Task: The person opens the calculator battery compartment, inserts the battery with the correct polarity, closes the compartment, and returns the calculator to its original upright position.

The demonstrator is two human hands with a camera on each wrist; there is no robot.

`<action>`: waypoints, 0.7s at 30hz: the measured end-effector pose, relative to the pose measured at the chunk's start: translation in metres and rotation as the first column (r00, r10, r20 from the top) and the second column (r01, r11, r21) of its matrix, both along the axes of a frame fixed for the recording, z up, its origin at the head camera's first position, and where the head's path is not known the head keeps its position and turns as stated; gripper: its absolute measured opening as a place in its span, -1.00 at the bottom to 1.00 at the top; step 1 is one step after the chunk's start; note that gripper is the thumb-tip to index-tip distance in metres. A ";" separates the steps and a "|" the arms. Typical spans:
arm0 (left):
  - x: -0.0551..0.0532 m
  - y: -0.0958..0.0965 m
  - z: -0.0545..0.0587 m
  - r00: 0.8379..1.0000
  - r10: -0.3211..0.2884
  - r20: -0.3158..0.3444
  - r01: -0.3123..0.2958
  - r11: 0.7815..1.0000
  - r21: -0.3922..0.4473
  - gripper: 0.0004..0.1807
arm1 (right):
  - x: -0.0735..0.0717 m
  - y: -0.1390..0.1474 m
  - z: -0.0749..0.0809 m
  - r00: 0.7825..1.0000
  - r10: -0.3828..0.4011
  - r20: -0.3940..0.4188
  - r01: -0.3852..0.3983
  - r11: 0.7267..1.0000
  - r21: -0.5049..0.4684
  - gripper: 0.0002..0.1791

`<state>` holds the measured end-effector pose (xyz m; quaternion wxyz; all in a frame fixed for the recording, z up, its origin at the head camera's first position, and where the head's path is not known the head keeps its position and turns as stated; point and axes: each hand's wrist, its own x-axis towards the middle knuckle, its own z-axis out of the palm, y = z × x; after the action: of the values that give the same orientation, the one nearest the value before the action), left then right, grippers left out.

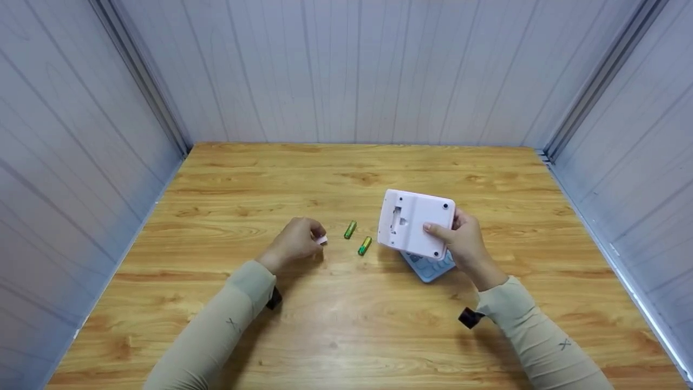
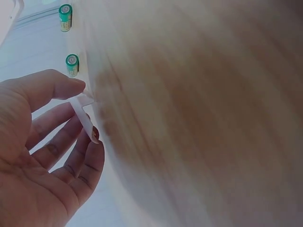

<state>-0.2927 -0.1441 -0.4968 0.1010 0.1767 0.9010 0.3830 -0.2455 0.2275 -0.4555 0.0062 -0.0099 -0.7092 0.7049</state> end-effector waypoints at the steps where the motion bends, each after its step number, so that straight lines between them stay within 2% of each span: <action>1: 0.000 0.000 0.000 1.000 -0.002 -0.004 0.002 1.000 -0.001 -0.69 | 0.000 0.000 0.000 1.000 0.001 0.002 -0.001 1.000 -0.001 -0.45; 15: 0.000 0.001 0.002 1.000 -0.016 -0.022 0.015 0.999 -0.046 -0.79 | -0.001 0.003 0.003 0.999 -0.012 0.051 0.011 0.999 0.034 -0.42; 21: -0.001 0.001 0.001 1.000 0.002 -0.002 -0.002 0.999 -0.045 -0.74 | -0.003 0.005 0.004 0.998 -0.011 0.056 0.010 1.000 0.019 -0.40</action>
<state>-0.2940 -0.1429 -0.4958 0.1036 0.1741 0.9096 0.3627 -0.2484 0.2324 -0.4510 -0.0099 -0.0336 -0.7157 0.6975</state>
